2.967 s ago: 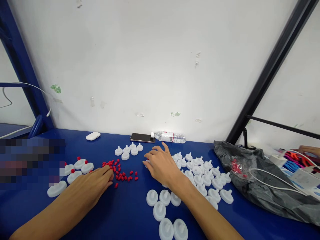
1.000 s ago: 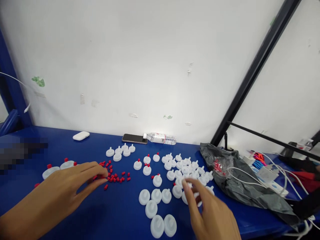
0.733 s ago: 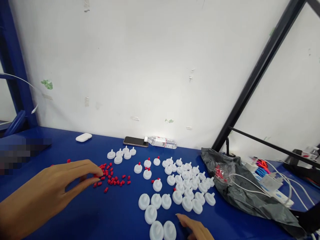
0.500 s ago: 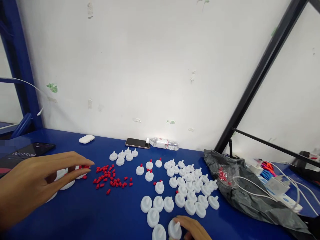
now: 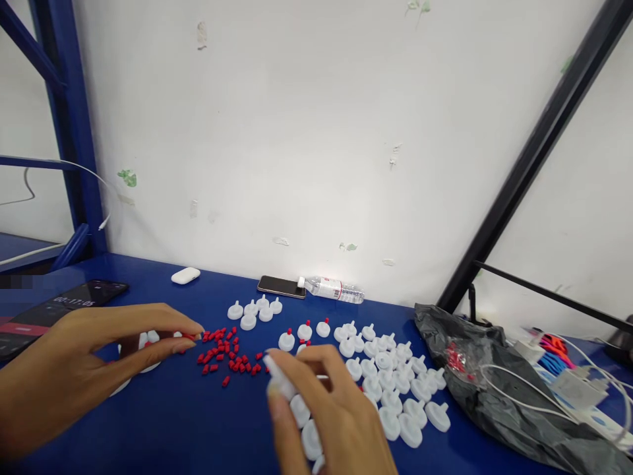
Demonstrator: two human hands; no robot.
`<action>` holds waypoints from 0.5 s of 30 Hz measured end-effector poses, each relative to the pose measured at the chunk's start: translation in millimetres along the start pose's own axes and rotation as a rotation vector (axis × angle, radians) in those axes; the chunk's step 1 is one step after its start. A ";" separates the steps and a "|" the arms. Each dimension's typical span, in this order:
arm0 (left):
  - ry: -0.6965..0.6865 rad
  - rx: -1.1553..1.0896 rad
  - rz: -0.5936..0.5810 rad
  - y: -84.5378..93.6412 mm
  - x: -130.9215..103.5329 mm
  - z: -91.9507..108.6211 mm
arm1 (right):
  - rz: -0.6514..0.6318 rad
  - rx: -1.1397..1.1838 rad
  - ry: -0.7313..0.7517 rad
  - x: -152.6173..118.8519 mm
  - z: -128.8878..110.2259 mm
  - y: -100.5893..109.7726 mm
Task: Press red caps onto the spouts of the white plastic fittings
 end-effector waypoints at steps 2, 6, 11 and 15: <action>0.048 -0.047 -0.028 0.8 -1.7 3.2 | -0.105 0.082 0.048 10.1 -8.9 -10.7; 0.154 -0.167 -0.041 -1.2 -5.6 13.9 | -0.131 0.191 0.007 19.6 -17.2 -23.1; 0.137 -0.183 -0.125 -8.6 -9.5 20.2 | -0.102 0.278 0.077 26.1 -18.7 -24.8; 0.144 -0.200 -0.111 -11.5 -7.5 21.2 | 0.017 0.361 0.014 32.1 -20.0 -24.2</action>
Point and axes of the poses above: each hand's wrist, its own x-axis towards the middle knuckle, its own y-axis out of the back of the hand, z = x × y, the point moved 1 cm from there along x, towards the middle knuckle, and after that the axes turned 12 degrees about z, right-handed, at the moved point
